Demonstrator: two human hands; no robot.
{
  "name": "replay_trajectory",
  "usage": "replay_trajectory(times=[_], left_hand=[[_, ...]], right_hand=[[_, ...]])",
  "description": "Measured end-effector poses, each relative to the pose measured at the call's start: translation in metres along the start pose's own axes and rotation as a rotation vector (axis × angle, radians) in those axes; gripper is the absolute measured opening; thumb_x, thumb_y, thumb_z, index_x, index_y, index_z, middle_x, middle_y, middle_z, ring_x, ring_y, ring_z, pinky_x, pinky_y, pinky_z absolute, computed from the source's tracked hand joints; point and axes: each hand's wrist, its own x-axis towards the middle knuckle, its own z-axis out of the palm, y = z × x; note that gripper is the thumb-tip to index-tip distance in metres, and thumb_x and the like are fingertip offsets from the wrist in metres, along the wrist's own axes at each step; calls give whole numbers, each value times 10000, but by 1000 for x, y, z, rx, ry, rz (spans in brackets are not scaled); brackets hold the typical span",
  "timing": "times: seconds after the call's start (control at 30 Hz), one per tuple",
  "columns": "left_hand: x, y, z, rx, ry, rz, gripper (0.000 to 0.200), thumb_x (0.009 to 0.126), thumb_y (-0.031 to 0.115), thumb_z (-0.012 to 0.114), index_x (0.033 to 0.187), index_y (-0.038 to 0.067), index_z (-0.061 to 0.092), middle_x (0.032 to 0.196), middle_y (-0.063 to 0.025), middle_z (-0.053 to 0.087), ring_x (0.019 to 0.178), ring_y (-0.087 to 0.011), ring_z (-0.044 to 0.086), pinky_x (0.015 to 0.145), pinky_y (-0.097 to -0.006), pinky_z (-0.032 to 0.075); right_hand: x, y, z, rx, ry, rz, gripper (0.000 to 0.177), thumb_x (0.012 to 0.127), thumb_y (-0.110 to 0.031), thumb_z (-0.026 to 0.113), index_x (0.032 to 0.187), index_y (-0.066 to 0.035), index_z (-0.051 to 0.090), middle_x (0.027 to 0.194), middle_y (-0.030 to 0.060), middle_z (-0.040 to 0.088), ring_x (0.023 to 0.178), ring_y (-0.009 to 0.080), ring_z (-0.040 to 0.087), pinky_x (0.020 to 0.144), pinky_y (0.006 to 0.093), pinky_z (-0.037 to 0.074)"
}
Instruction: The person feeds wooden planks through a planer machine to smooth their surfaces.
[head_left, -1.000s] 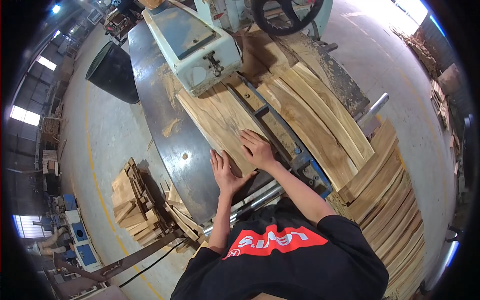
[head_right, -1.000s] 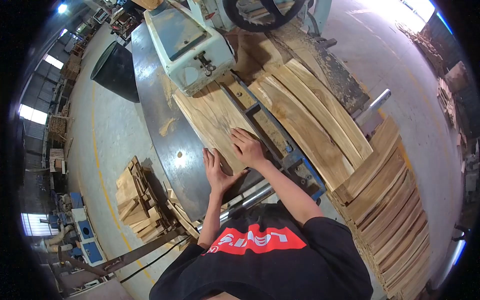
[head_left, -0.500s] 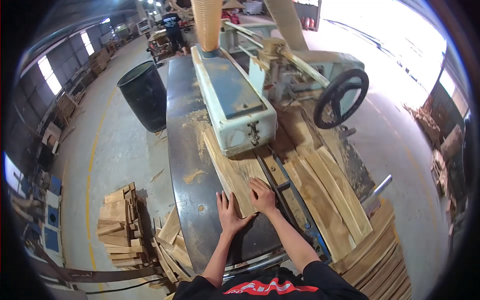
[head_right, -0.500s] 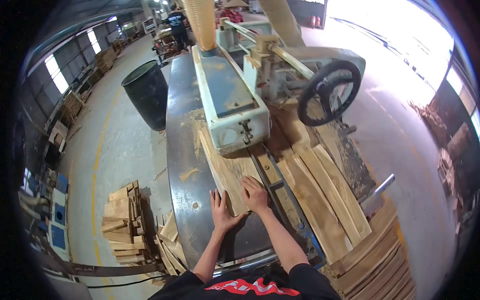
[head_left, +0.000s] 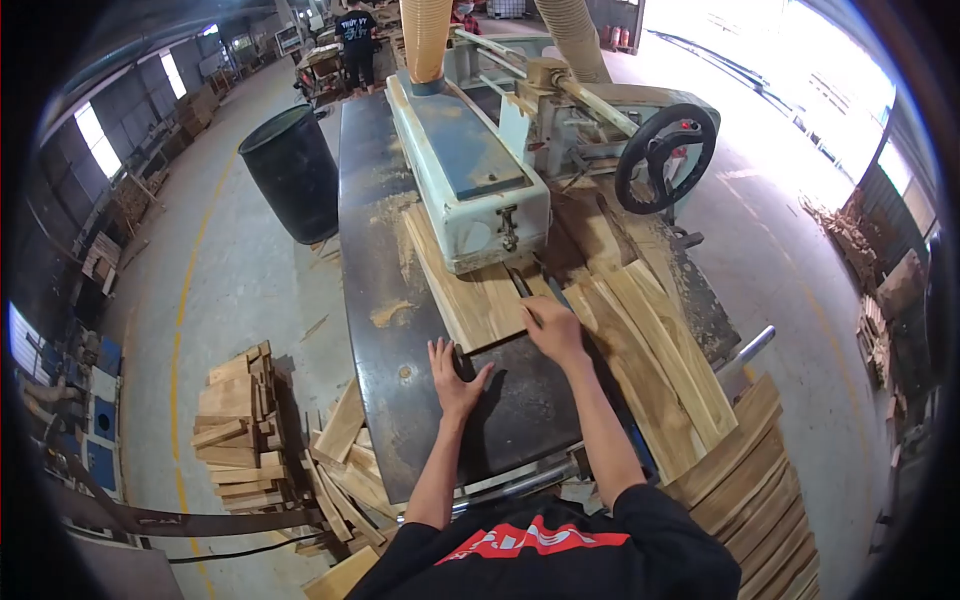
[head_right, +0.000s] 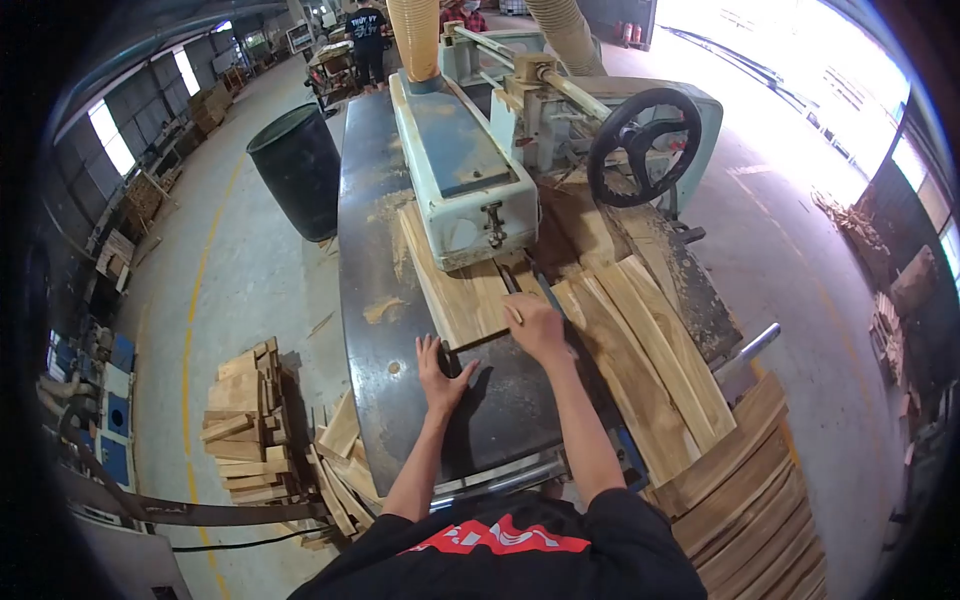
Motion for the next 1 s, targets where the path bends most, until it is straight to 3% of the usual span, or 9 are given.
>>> replay_trajectory(times=[0.1,0.17,0.23,0.33,0.43,0.53,1.0], left_hand=[[-1,-3,2,24,-28,-10,868,730,377,986,1385,-42,602,1514,-300,559,1544,-485,373,1234,-550,373],[-1,-2,2,39,-33,2,857,736,381,981,1382,-39,605,1508,-292,565,1538,-482,381,1234,-550,370],[-1,2,1,48,-37,4,823,746,387,971,1360,-36,623,1498,-271,581,1523,-478,401,1241,-547,359],[-1,0,3,71,-67,19,784,752,392,961,1330,-36,648,1490,-258,592,1515,-476,408,1244,-555,353],[0,0,3,101,-89,28,742,760,397,948,1300,-30,671,1484,-244,601,1513,-471,409,1254,-563,331],[-2,1,4,114,-97,15,713,782,384,929,1307,-23,669,1498,-234,594,1511,-467,412,1266,-565,310],[-2,-4,7,133,-86,16,567,837,307,884,1281,13,689,1533,-205,578,1522,-450,404,1255,-537,330]], right_hand=[[-38,31,-70,-218,195,25,288,912,-207,796,1127,-18,772,1148,183,770,1096,377,722,974,452,567],[-71,39,-126,-365,167,191,437,882,-265,836,1208,5,733,1257,213,734,1212,411,668,1053,487,521],[-115,62,-167,-536,65,376,697,893,-398,836,1421,1,614,1477,259,604,1401,460,526,1167,553,420],[-175,76,-200,-714,-106,678,919,917,-573,771,1589,-33,455,1639,287,424,1533,490,352,1245,607,300],[-219,91,-196,-716,-114,593,1042,918,-702,696,1658,-53,355,1694,308,317,1574,498,275,1280,619,221],[-219,80,-194,-767,-131,599,1040,922,-722,674,1660,-59,361,1701,304,312,1579,493,268,1287,611,212],[-220,73,-197,-715,-107,560,1159,729,-785,813,1622,-135,464,1682,301,337,1577,464,287,1284,625,209]])
